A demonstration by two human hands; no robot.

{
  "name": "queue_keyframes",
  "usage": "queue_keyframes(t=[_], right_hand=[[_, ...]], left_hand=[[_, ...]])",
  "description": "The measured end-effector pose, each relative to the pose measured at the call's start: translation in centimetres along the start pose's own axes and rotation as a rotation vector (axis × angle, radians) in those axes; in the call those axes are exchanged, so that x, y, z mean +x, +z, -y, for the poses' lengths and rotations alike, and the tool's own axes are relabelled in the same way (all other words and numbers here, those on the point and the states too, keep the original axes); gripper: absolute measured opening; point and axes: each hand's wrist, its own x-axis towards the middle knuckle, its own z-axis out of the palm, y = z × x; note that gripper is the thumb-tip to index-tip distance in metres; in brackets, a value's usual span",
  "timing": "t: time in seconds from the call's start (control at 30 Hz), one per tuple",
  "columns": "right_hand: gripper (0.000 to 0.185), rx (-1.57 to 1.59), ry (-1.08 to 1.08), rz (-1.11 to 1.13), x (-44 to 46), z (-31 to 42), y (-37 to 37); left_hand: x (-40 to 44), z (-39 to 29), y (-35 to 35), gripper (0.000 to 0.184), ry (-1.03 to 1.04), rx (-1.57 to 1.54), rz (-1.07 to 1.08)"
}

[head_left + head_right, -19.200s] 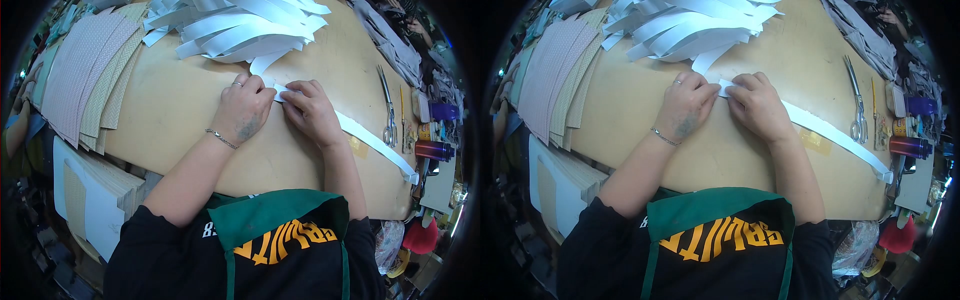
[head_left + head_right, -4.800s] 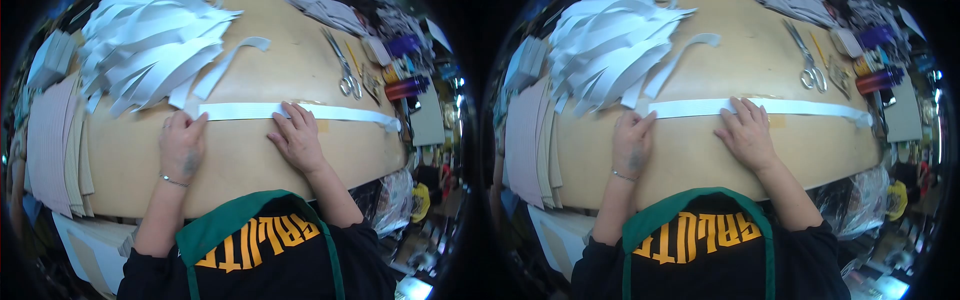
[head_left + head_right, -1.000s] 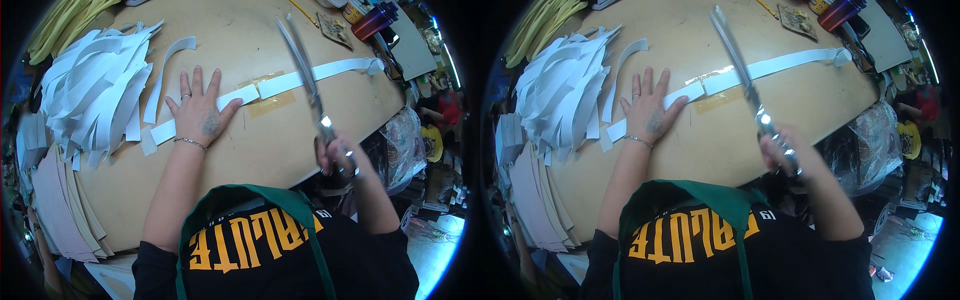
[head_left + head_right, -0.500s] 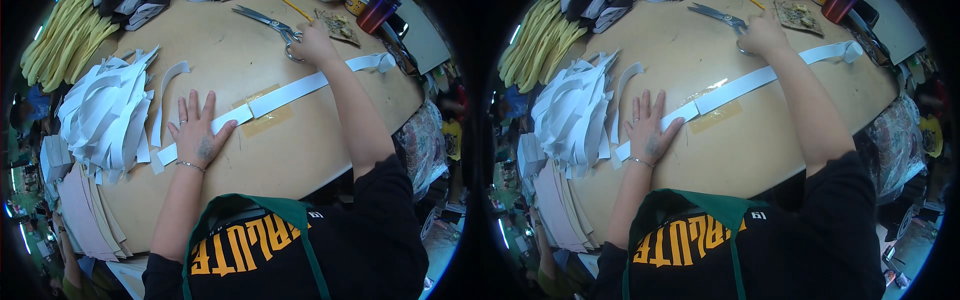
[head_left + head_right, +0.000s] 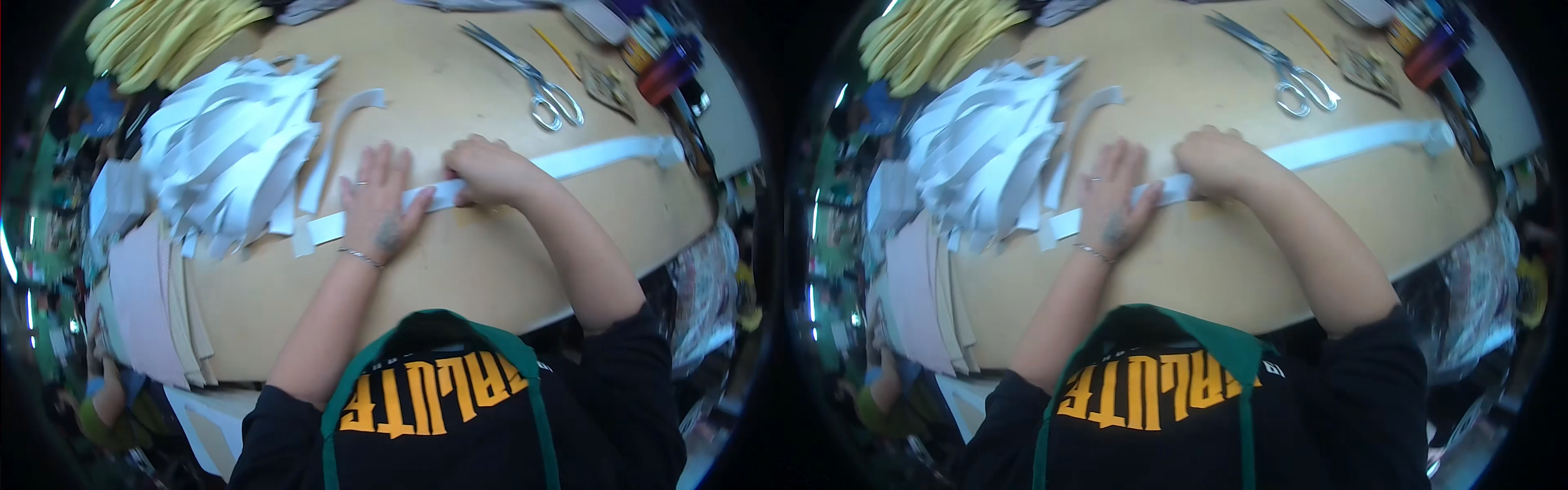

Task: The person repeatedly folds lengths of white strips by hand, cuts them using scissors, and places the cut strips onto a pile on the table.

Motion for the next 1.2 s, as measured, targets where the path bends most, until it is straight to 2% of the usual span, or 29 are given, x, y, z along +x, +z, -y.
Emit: queue_keyframes(t=[0.07,0.17,0.2,0.27,0.3,0.37,0.4,0.43,0.47,0.53,0.57,0.6,0.7,0.73,0.8,0.83,0.87,0.9,0.97,1.03,1.07,1.17,1.2], right_hand=[[0.026,0.002,0.017,-0.023,0.0,0.4,-0.1],[0.024,0.049,0.029,-0.059,-0.7,0.9,-0.2],[0.025,0.042,0.007,-0.082,-0.9,1.1,-0.1],[0.028,0.035,-0.009,-0.129,-1.3,0.9,0.3],[0.031,0.164,-0.114,-0.204,-1.7,0.1,0.8],[0.037,0.416,-0.342,-0.373,-1.9,-1.5,1.3],[0.044,0.492,-0.341,-0.392,-2.8,-2.0,0.3],[0.044,0.469,-0.265,-0.364,-3.3,-2.8,0.2],[0.044,0.442,-0.194,-0.334,-3.8,-3.6,0.0],[0.037,0.414,-0.103,-0.293,-4.0,-4.6,0.8],[0.036,0.335,-0.059,-0.290,-4.1,-4.3,1.0],[0.034,0.256,-0.013,-0.288,-4.2,-3.7,1.3],[0.028,0.205,0.024,-0.304,-3.9,-3.7,2.0],[0.028,0.206,0.014,-0.295,-3.8,-4.0,1.9],[0.029,0.246,0.026,-0.288,-3.8,-4.0,2.1],[0.030,0.281,0.047,-0.290,-3.8,-3.9,2.2],[0.030,0.313,0.066,-0.288,-3.8,-3.8,2.2],[0.030,0.334,-0.003,-0.329,-3.5,-3.8,2.5],[0.030,0.364,-0.102,-0.422,-3.8,-4.6,3.2],[0.028,0.343,-0.102,-0.499,-4.1,-4.4,3.6],[0.029,0.295,-0.117,-0.535,-4.1,-4.5,4.1],[0.041,0.288,-0.087,-0.457,-6.4,-3.8,3.0],[0.045,0.283,-0.083,-0.665,-6.7,-5.3,3.1]], left_hand=[[-0.5,0.6,-0.1,0.044,0.073,-0.096,-0.102],[-0.7,1.0,-1.0,0.027,0.165,-0.354,-0.128],[-0.7,0.7,-1.5,0.015,0.223,-0.360,-0.188],[-1.1,0.5,-2.2,0.012,0.143,-0.437,-0.015],[-1.2,0.7,-2.7,0.012,0.110,-0.472,0.079],[-0.6,2.0,-4.7,0.012,0.237,-0.396,-0.036],[0.5,3.8,-6.0,0.012,0.336,-0.407,-0.148],[1.7,5.0,-9.2,0.009,0.315,-0.283,-0.157],[2.7,6.4,-11.5,0.007,0.264,-0.331,-0.205],[5.2,8.5,-16.9,0.015,0.093,-0.120,-0.263],[7.0,11.8,-18.0,0.019,0.245,0.007,-0.375],[8.2,14.0,-19.4,0.026,0.198,0.183,-0.326],[8.9,13.9,-18.9,0.039,0.261,0.648,-0.658],[8.6,12.5,-18.2,0.051,0.284,0.614,-0.680],[7.3,8.8,-14.5,0.047,0.292,0.314,-0.588],[5.5,4.9,-12.4,0.044,0.216,0.014,-0.440],[4.2,2.4,-9.6,0.041,0.291,-0.072,-0.375],[2.9,0.2,-7.0,0.041,0.337,-0.144,-0.294],[1.3,-3.8,-3.9,0.038,0.268,-0.323,-0.072],[1.5,-5.5,-1.3,0.030,0.233,-0.492,0.015],[1.8,-6.2,-0.5,0.027,0.220,-0.569,0.066],[1.9,-6.2,-0.3,0.019,0.170,-0.504,0.212],[1.5,-6.0,-0.5,0.018,0.145,-0.540,0.211]])
